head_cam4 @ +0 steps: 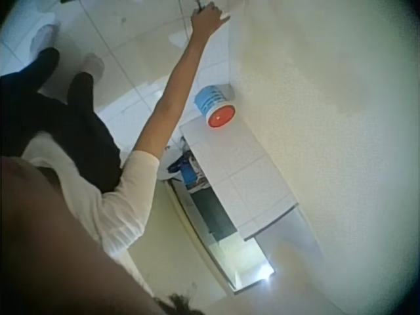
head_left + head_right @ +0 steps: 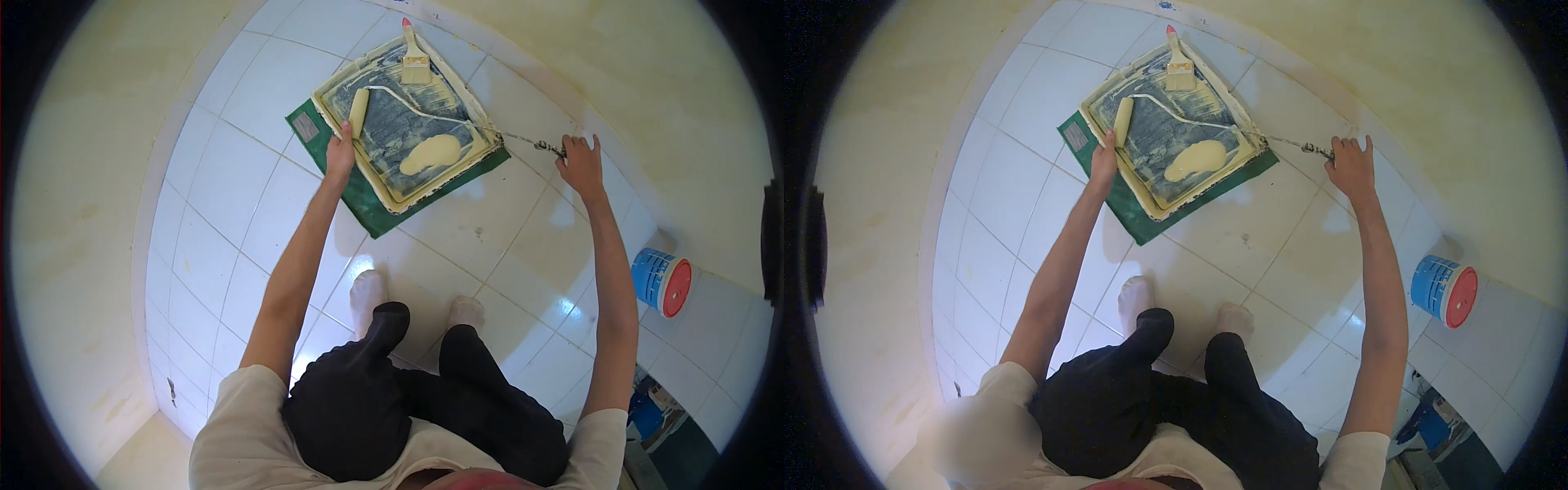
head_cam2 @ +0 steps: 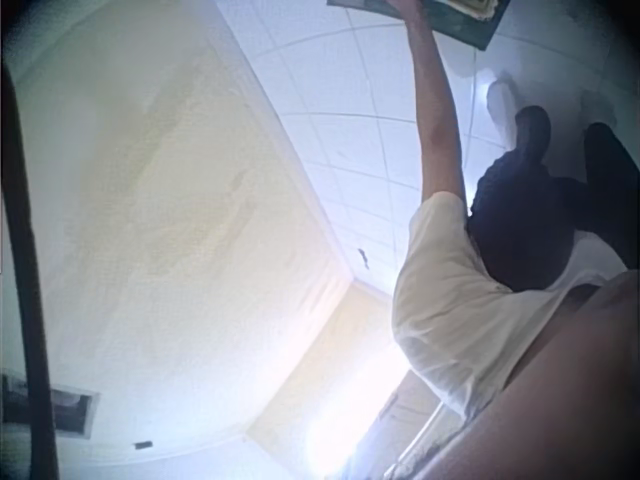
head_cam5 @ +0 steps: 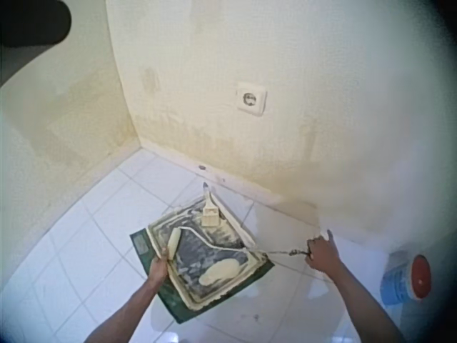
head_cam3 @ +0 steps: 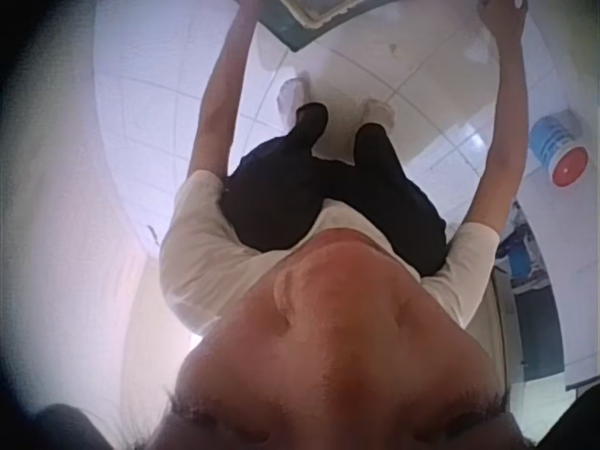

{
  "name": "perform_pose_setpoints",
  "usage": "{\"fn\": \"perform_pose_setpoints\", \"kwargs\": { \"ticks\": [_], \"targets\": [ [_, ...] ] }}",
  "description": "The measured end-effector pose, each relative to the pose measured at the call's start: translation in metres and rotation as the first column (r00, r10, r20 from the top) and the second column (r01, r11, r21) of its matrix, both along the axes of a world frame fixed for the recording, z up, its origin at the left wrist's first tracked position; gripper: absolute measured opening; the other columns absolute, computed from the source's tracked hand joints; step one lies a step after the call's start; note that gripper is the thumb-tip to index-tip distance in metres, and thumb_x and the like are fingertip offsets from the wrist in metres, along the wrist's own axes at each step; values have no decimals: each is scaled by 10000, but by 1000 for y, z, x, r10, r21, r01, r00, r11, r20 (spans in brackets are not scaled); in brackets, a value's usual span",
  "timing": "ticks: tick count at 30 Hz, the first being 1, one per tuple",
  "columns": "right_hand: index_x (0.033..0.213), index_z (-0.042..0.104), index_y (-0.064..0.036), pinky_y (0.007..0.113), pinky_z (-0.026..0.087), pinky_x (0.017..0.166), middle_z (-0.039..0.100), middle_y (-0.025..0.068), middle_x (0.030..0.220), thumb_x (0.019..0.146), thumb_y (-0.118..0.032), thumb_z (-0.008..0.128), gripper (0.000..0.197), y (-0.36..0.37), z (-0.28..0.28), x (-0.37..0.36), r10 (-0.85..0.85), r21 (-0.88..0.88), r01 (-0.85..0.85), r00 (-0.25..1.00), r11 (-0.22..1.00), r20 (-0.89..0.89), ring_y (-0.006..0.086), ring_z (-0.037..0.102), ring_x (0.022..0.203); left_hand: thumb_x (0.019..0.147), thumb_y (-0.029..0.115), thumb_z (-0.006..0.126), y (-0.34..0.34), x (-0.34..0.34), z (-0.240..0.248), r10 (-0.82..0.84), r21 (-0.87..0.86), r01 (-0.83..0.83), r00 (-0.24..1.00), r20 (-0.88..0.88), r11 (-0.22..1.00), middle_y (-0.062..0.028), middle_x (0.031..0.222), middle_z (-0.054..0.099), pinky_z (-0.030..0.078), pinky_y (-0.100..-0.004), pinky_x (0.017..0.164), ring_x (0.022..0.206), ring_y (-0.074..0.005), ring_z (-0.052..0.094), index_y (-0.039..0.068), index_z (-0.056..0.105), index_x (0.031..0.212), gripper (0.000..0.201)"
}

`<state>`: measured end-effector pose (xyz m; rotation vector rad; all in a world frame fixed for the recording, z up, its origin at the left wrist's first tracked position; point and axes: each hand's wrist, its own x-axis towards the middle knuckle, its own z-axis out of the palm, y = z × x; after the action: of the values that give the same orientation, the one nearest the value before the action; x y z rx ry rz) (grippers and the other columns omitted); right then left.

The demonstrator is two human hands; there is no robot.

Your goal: The person opens a paint bucket, pours yellow paint into a tray, closes the bucket, and removes a small brush from a paint roller assembly.

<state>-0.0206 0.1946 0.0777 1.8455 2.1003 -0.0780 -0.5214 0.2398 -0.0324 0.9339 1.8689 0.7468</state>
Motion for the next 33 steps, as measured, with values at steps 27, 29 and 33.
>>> {"fn": "perform_pose_setpoints", "kwargs": {
  "ticks": [27,29,33],
  "targets": [
    [1019,684,-1,245,464,653,687,72,825,766,-47,751,266,-107,6,-29,-423,-294,377,325,878,-846,111,582,690,1029,438,445,24,14,-24,15,176,-141,817,576,974,-116,1228,577,473,-318,906,1065,-171,562,-58,438,1349,591],
    [997,682,5,251,454,610,677,69,793,779,-38,743,230,-95,10,-31,-544,-410,415,282,812,-791,94,560,660,1038,417,437,36,11,-17,-18,145,-71,843,538,987,-103,1222,580,470,-314,908,1069,-164,557,-50,445,1344,559],
    [1000,661,-2,257,442,571,677,87,842,825,-30,710,184,-95,-19,-35,-541,-633,538,-344,556,-767,101,548,637,1043,375,446,57,15,-4,-120,96,82,854,507,992,-98,1221,575,473,-315,909,1067,-162,558,-43,432,1352,521]
  ]
}}
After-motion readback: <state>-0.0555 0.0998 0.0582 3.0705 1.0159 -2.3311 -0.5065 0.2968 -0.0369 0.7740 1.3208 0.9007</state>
